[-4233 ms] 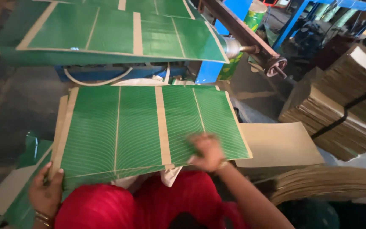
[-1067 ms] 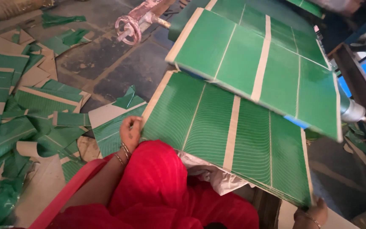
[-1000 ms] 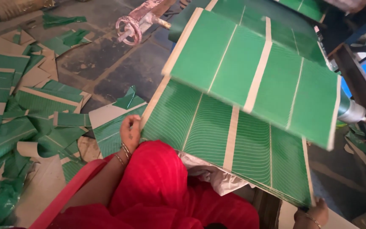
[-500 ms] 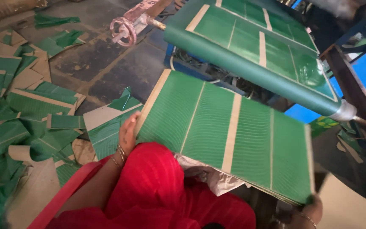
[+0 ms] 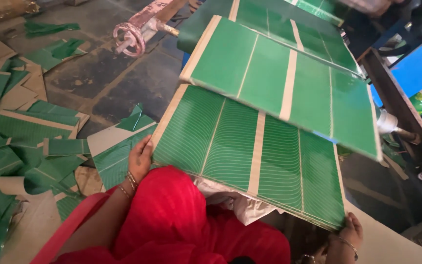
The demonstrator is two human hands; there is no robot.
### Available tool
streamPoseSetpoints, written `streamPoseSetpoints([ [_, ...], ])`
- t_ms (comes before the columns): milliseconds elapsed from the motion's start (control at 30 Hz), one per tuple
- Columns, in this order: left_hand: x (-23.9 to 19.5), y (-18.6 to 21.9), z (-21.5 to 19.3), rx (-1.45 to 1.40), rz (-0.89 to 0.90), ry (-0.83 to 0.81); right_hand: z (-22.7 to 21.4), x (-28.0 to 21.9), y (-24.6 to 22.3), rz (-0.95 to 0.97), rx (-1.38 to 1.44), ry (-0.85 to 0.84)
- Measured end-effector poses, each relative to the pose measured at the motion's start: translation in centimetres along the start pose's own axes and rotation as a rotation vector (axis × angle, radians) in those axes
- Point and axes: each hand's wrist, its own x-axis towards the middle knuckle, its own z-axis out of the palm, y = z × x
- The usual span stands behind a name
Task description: The recorder collects printed green cardboard sheets coming off a conveyor belt and stacks them.
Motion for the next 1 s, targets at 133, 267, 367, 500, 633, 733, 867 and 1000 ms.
streamPoseSetpoints([
  [133, 0.0, 1.6, -0.1, -0.001, 0.011, -0.128, -1.2, 1.4, 1.3, 0.007, 0.171, -0.013],
  [267, 0.1, 0.9, 0.3, -0.004, 0.003, -0.141, -0.1, -1.4, -2.0, 0.012, 0.01, 0.033],
  [367, 0.1, 2.8, 0.2, -0.048, 0.019, -0.119, 0.7, -2.9, -3.7, 0.1, 0.076, 0.085],
  [500, 0.2, 2.9, -0.1, -0.133, -0.022, -0.112, 1.4, -3.8, -4.9, 0.182, 0.409, 0.079],
  [633, 0.1, 1.1, 0.1, -0.102, 0.055, -0.206, -0.3, -0.1, -1.0, -0.017, 0.116, 0.038],
  [733, -0.2, 2.6, 0.4, -0.029, -0.137, -0.182, -1.3, 1.5, 0.6, -0.069, 0.083, 0.046],
  [867, -0.1, 1.6, 0.4, -0.122, -0.156, -0.224, -1.2, 1.0, -0.2, -0.022, 0.161, 0.061],
  [1000, 0.2, 2.9, 0.8, -0.065, 0.037, -0.36, -1.8, 1.4, -0.4, -0.06, 0.112, 0.145],
])
